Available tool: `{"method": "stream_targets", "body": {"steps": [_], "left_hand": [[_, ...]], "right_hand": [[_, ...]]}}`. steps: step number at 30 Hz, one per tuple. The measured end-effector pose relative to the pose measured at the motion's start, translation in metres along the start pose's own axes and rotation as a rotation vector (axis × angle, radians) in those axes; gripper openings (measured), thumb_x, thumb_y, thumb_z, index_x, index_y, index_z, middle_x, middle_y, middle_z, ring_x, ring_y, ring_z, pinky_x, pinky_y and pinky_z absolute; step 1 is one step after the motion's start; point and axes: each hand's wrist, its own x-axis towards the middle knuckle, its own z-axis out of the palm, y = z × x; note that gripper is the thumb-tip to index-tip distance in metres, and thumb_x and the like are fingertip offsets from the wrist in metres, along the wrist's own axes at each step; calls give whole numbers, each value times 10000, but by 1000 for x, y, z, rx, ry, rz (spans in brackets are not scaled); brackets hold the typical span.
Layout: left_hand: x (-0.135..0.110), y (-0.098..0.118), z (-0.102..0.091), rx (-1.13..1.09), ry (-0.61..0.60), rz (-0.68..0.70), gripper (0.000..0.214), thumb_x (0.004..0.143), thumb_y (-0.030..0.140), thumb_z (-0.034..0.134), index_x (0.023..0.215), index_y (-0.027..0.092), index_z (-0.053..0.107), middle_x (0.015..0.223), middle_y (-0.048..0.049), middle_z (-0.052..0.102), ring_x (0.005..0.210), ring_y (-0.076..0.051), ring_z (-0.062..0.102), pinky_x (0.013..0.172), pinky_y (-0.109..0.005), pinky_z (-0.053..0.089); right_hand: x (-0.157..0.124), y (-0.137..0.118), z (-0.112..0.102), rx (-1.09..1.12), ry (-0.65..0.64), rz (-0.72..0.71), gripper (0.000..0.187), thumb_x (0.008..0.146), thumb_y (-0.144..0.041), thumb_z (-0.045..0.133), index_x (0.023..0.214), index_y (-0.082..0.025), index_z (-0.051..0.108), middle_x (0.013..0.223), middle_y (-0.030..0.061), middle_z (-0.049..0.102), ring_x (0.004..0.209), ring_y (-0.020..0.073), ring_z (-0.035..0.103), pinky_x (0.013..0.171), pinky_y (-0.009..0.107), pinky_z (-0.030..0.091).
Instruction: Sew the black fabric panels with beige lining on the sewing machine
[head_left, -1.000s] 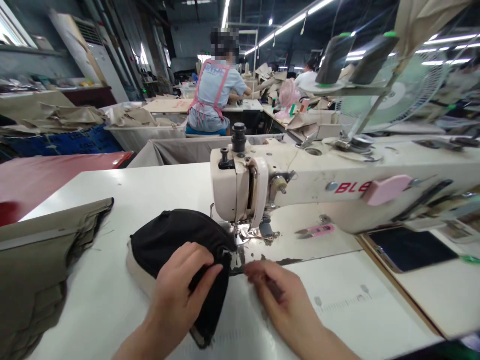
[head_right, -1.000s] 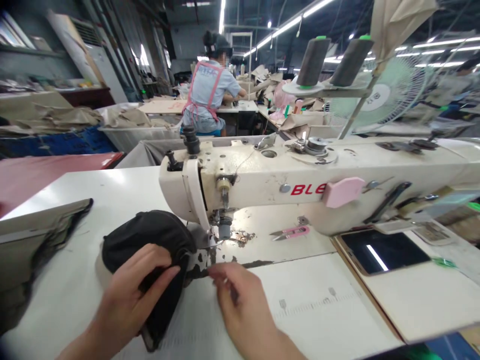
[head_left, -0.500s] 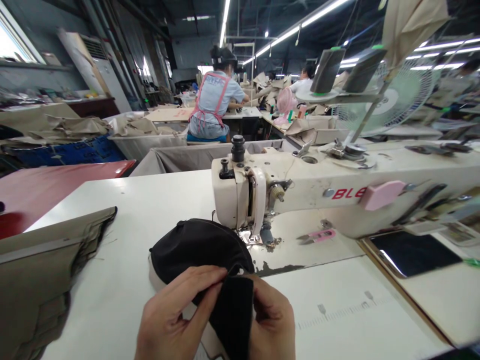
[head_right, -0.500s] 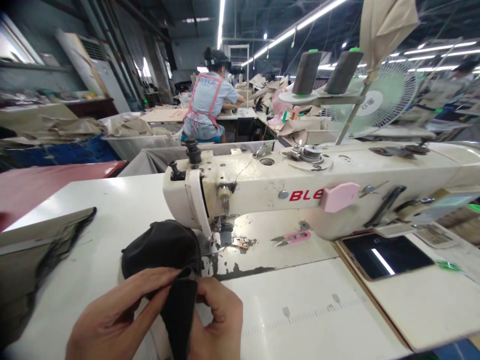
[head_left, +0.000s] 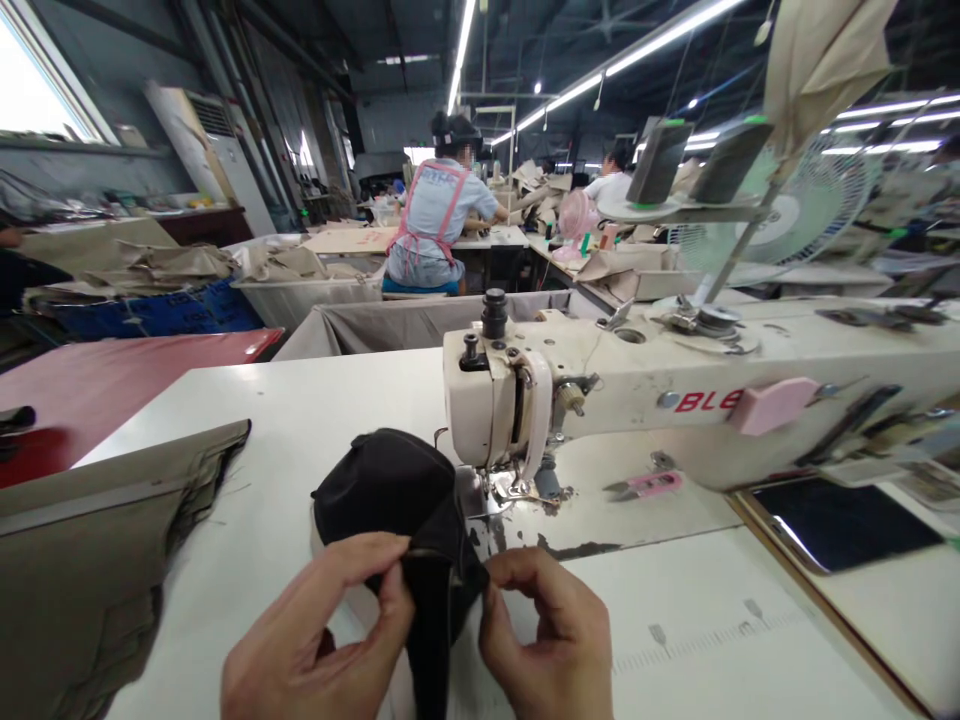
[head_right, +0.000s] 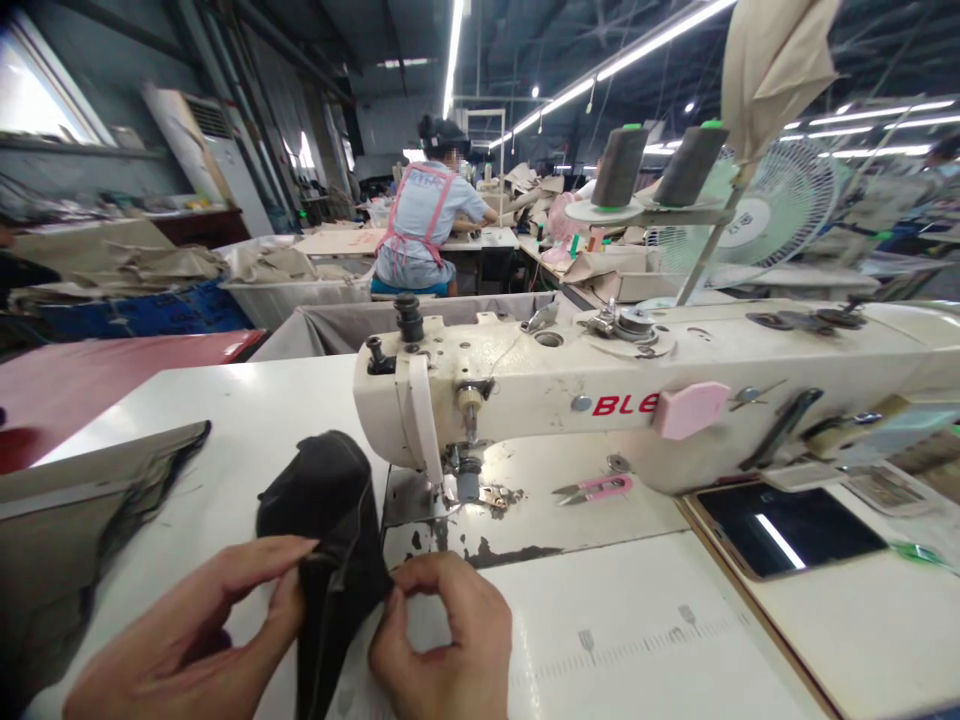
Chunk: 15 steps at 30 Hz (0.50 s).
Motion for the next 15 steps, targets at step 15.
{"method": "stream_targets", "body": {"steps": [15], "left_hand": [[-12, -45, -31, -50, -42, 319, 494, 792, 525, 582, 1124, 191, 434, 1220, -161, 514, 1127, -301, 550, 855, -410, 530]], "right_hand": [[18, -11, 19, 59, 99, -76, 102, 941, -168, 357, 944, -227, 440, 678, -48, 425, 544, 115, 444, 514, 216, 384]]}}
